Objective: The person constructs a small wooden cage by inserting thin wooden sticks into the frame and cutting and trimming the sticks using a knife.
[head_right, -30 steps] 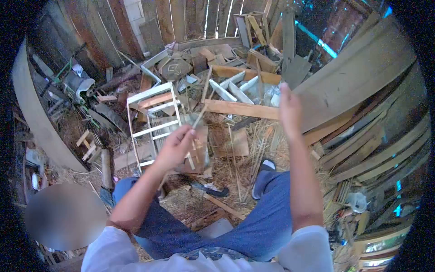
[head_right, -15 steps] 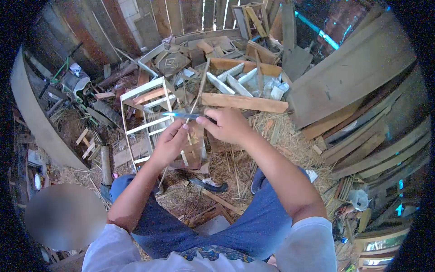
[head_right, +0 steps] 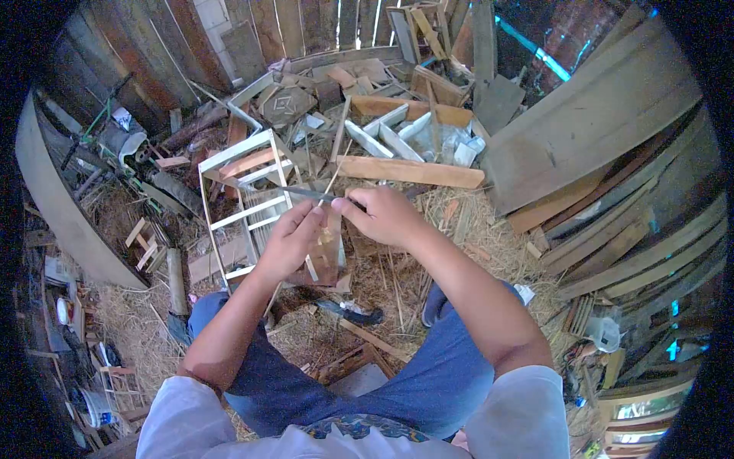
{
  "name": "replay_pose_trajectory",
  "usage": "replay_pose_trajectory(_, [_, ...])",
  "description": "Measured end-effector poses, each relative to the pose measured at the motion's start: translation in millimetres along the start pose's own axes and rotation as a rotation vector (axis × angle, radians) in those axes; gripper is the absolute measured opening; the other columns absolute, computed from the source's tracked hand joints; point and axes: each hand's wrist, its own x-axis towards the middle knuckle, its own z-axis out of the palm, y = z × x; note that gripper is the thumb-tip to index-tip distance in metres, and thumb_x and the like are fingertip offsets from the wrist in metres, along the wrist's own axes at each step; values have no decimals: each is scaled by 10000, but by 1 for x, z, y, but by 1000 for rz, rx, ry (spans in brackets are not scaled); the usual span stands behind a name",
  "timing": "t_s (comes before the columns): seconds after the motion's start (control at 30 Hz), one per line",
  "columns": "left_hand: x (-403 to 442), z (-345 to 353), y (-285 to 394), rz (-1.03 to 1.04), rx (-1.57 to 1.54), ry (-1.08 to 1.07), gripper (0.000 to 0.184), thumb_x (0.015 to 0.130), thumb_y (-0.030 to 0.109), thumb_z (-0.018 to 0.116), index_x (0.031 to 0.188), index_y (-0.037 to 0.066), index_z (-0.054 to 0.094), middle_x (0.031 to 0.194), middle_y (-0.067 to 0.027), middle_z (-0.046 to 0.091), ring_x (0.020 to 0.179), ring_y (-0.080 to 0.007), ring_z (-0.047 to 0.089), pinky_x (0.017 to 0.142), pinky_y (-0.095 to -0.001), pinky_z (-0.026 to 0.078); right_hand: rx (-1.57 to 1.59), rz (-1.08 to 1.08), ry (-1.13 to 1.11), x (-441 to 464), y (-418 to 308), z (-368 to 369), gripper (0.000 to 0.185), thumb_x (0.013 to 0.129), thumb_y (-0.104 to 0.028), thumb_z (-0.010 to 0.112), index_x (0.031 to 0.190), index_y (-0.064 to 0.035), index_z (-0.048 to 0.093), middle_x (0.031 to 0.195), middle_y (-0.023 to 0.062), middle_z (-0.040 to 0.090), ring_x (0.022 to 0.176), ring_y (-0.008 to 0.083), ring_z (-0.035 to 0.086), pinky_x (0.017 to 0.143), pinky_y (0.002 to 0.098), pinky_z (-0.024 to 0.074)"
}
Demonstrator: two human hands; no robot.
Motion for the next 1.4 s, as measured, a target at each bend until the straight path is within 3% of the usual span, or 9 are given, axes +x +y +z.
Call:
replay_pose_trajectory(0.27, [-6,5,4,84,194,75,270,1042,205,470,891,-7,542,715,-78,530,680,-165,506,653,-341,437,-47,-48,16,-2,-7,6,507,968,-495,544,760,-44,640,676,210,627,702,432,633,639,507,487])
replay_pose_trajectory(0.6, [-17,12,11,148,275,102,284,1046,216,470,914,-22,552,707,-170,585,640,-294,575,639,-399,460,-241,-258,331,-4,-2,16,515,950,-511,549,697,-64,580,627,163,627,604,377,644,535,488,495])
replay_pose_trajectory(1.0, [3,22,-10,84,151,88,272,1060,215,452,921,-2,539,681,-47,506,619,-139,462,587,-338,414,-415,-258,397,-8,44,16,461,959,-487,558,779,-71,645,648,134,626,599,356,638,534,456,488])
replay_pose_trajectory(1.07, [6,24,-12,-121,-136,57,269,1062,217,458,899,16,532,681,5,472,622,-104,428,575,-306,393,-386,-228,366,-5,47,19,452,964,-479,557,784,-75,650,669,149,629,618,356,637,550,445,487])
replay_pose_trajectory(1.17, [7,20,-26,10,-70,87,264,1062,217,463,881,37,529,691,39,444,641,-65,402,571,-267,366,-70,-149,168,-1,55,24,486,963,-473,579,696,-67,609,599,158,589,569,284,630,543,396,476])
replay_pose_trajectory(1.23, [11,17,-30,48,-44,90,257,1060,209,471,875,39,527,697,40,447,652,-57,401,573,-259,361,231,184,-100,-1,43,18,467,977,-451,583,736,-52,606,575,102,524,543,182,521,550,355,426])
replay_pose_trajectory(1.27, [12,15,-32,83,-12,88,250,1058,200,478,869,41,524,702,41,450,663,-48,399,575,-251,355,230,180,-104,1,48,20,467,977,-451,583,736,-52,606,575,102,524,543,182,521,550,355,426])
replay_pose_trajectory(1.33, [11,11,-29,68,-14,91,242,1059,219,485,885,59,536,713,64,435,658,-30,382,560,-236,337,662,117,-95,3,54,21,429,978,-435,594,792,-49,613,578,52,463,569,135,413,558,346,392])
replay_pose_trajectory(1.4, [12,11,-29,49,-18,82,234,1060,238,492,901,77,548,724,87,419,653,-12,366,545,-222,319,455,51,-55,0,44,9,421,975,-449,587,825,-58,632,591,67,499,568,159,462,571,360,409])
